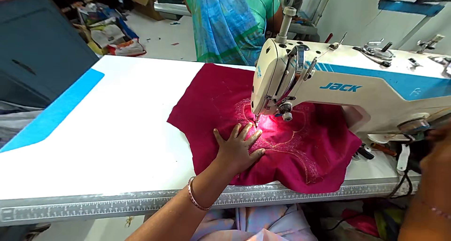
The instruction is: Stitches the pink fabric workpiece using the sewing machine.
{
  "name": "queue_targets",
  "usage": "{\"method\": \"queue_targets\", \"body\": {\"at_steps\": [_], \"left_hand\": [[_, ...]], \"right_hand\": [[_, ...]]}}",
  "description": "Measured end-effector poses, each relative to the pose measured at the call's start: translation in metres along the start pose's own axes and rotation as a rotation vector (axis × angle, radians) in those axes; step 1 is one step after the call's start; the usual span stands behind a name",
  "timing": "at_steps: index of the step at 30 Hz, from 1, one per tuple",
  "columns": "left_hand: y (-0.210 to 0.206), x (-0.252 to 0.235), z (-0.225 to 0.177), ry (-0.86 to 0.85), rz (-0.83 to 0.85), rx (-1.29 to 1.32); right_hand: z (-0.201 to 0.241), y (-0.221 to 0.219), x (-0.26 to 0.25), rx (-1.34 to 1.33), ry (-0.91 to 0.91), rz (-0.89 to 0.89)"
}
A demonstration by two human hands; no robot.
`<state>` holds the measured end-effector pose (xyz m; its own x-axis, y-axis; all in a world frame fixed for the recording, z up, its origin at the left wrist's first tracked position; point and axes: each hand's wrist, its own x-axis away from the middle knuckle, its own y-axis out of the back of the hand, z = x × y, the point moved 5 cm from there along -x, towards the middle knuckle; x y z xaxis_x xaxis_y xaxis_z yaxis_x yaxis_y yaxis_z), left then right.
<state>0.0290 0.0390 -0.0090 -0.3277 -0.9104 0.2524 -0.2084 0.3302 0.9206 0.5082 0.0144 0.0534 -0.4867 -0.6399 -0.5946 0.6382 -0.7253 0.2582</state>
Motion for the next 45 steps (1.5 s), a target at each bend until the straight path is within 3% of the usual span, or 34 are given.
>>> {"method": "queue_targets", "body": {"at_steps": [3, 6, 9, 13, 20, 30, 45], "left_hand": [[-0.001, 0.001, -0.009, 0.046, 0.000, 0.015], [-0.003, 0.002, -0.016, 0.092, -0.008, 0.011], [-0.005, 0.003, -0.017, 0.108, -0.017, 0.022], [0.003, 0.004, -0.018, 0.078, 0.029, 0.014], [-0.005, 0.005, -0.018, 0.008, -0.083, 0.012], [-0.005, 0.005, -0.017, 0.028, -0.057, 0.017], [-0.003, -0.004, -0.006, -0.010, -0.024, 0.021]], "right_hand": [[0.068, -0.064, 0.066, 0.247, 0.147, 0.332], [0.082, -0.112, 0.101, 0.438, -0.054, 0.530], [0.081, -0.134, 0.106, 0.446, -0.229, 0.530], [0.100, -0.148, 0.102, 0.419, -0.310, 0.520], [0.108, -0.163, 0.095, 0.365, -0.144, 0.607], [0.090, -0.162, 0.098, 0.125, -0.095, 0.410], [0.089, -0.151, 0.108, -0.043, -0.012, 0.377]]}}
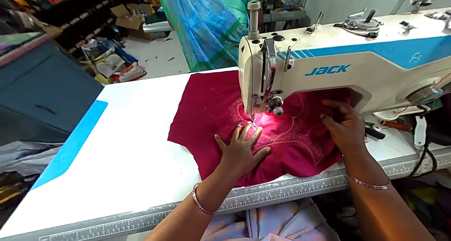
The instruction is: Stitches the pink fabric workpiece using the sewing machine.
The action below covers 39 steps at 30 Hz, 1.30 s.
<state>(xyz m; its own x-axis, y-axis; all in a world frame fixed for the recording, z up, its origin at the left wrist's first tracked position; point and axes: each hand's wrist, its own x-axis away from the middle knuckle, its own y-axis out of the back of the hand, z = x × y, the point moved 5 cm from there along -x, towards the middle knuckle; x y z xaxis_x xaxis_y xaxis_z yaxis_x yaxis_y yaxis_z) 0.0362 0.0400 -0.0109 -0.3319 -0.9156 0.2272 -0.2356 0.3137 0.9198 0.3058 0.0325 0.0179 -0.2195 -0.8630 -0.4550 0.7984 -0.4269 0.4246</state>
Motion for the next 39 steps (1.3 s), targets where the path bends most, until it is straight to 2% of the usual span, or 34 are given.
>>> {"method": "queue_targets", "body": {"at_steps": [22, 39], "left_hand": [[0.005, -0.008, 0.012, -0.072, 0.004, -0.025], [0.013, -0.015, 0.020, -0.145, 0.049, -0.064]], "right_hand": [[0.004, 0.000, 0.003, 0.010, 0.005, -0.020], [0.008, -0.002, 0.042, 0.065, -0.092, -0.067]]}}
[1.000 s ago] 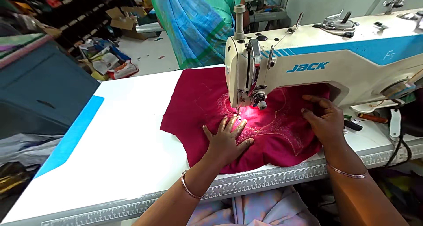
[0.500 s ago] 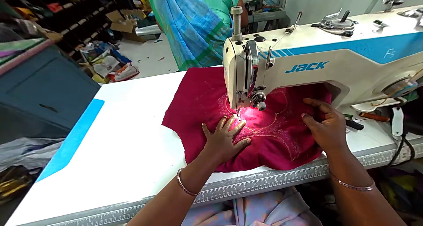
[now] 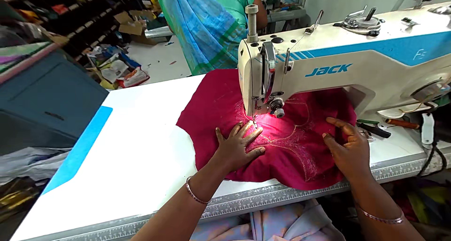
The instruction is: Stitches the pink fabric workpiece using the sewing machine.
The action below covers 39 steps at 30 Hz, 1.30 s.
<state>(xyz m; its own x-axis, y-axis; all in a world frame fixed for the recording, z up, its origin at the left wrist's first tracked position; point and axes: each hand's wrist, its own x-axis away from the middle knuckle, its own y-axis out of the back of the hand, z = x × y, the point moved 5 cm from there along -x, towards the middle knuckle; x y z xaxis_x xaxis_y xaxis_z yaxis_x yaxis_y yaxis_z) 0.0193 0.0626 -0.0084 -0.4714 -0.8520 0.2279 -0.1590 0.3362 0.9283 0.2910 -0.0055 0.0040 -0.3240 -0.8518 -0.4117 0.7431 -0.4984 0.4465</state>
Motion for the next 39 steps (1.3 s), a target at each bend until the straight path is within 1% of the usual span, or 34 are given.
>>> {"method": "queue_targets", "body": {"at_steps": [6, 12, 14, 16, 19, 21, 22, 28, 34, 39], "left_hand": [[0.002, -0.004, 0.007, -0.046, -0.003, 0.003], [0.007, -0.008, 0.018, -0.142, 0.020, -0.005], [0.010, -0.005, 0.010, -0.110, 0.024, -0.014], [0.009, 0.004, -0.008, -0.059, -0.057, -0.022], [-0.010, 0.018, -0.027, 0.068, -0.142, 0.044], [-0.018, 0.020, -0.025, 0.058, -0.211, 0.030], [-0.019, 0.020, -0.023, 0.042, -0.217, 0.019], [-0.013, 0.019, -0.017, 0.006, -0.171, 0.009], [-0.012, 0.017, -0.014, -0.017, -0.174, -0.002], [-0.009, 0.011, -0.006, -0.023, -0.121, 0.004]], "right_hand": [[0.006, -0.002, 0.012, -0.028, -0.008, 0.008], [0.008, -0.004, 0.015, -0.040, -0.049, 0.053], [0.010, -0.004, 0.015, -0.037, -0.067, 0.070], [0.011, -0.004, 0.015, -0.025, -0.078, 0.081], [0.012, -0.005, 0.016, -0.006, -0.106, 0.089], [0.015, -0.005, 0.017, -0.006, -0.117, 0.091], [0.016, -0.005, 0.017, -0.009, -0.120, 0.091], [0.018, -0.006, 0.022, -0.015, -0.119, 0.076], [0.017, -0.006, 0.026, 0.002, -0.117, 0.070], [0.017, -0.008, 0.030, 0.010, -0.108, 0.066]]}}
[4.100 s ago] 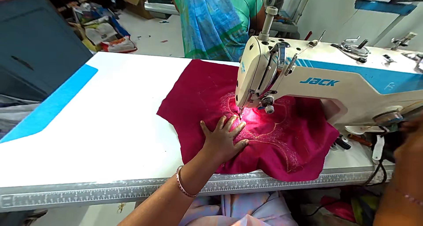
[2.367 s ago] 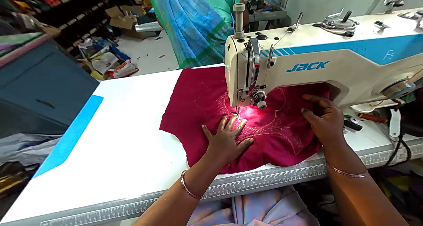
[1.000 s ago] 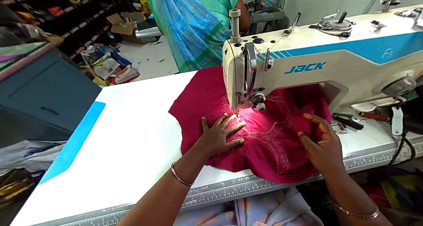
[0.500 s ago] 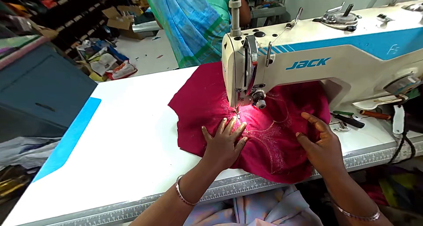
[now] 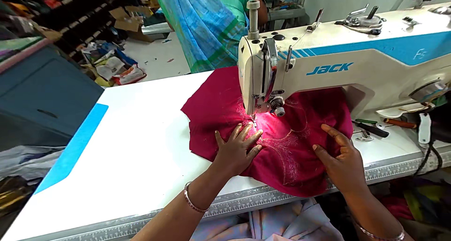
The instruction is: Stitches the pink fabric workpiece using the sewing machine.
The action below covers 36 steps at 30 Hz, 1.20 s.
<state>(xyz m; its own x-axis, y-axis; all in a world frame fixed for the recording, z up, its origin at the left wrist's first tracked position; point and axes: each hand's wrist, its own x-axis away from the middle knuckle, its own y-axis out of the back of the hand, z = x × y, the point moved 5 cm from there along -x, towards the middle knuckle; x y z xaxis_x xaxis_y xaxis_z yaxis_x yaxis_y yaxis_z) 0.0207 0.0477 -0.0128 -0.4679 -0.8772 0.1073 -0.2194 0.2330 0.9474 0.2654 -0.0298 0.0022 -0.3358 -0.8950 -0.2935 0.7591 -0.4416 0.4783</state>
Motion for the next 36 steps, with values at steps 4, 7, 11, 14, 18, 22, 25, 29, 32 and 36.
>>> {"method": "queue_targets", "body": {"at_steps": [4, 7, 11, 14, 18, 22, 25, 29, 32, 36], "left_hand": [[0.002, -0.004, 0.005, -0.021, 0.008, -0.002], [0.003, -0.006, 0.009, -0.048, 0.000, 0.008], [0.007, -0.010, 0.012, -0.073, 0.012, 0.032], [0.014, -0.007, 0.001, -0.028, 0.091, 0.029], [0.014, 0.006, -0.021, 0.064, 0.025, 0.087], [0.000, 0.015, -0.018, 0.062, -0.070, 0.131], [-0.004, 0.014, -0.010, 0.009, -0.085, 0.090], [0.002, 0.011, -0.005, -0.005, -0.024, 0.093], [0.004, 0.010, -0.001, -0.019, 0.003, 0.089], [0.008, 0.007, 0.003, -0.050, 0.015, 0.101]], "right_hand": [[-0.001, -0.003, 0.003, 0.002, 0.000, 0.011], [-0.004, -0.005, 0.003, 0.002, -0.004, 0.008], [-0.004, -0.008, 0.003, 0.005, -0.051, -0.004], [-0.003, -0.009, 0.004, 0.020, -0.041, -0.013], [0.001, -0.005, -0.006, 0.014, -0.109, 0.004], [0.006, 0.004, -0.032, 0.002, -0.273, -0.021], [0.006, 0.004, -0.052, 0.033, -0.279, 0.011], [0.006, 0.000, -0.061, 0.072, -0.161, 0.093], [0.005, -0.002, -0.054, 0.067, -0.050, 0.136], [0.008, -0.003, -0.039, 0.049, -0.068, 0.134]]}}
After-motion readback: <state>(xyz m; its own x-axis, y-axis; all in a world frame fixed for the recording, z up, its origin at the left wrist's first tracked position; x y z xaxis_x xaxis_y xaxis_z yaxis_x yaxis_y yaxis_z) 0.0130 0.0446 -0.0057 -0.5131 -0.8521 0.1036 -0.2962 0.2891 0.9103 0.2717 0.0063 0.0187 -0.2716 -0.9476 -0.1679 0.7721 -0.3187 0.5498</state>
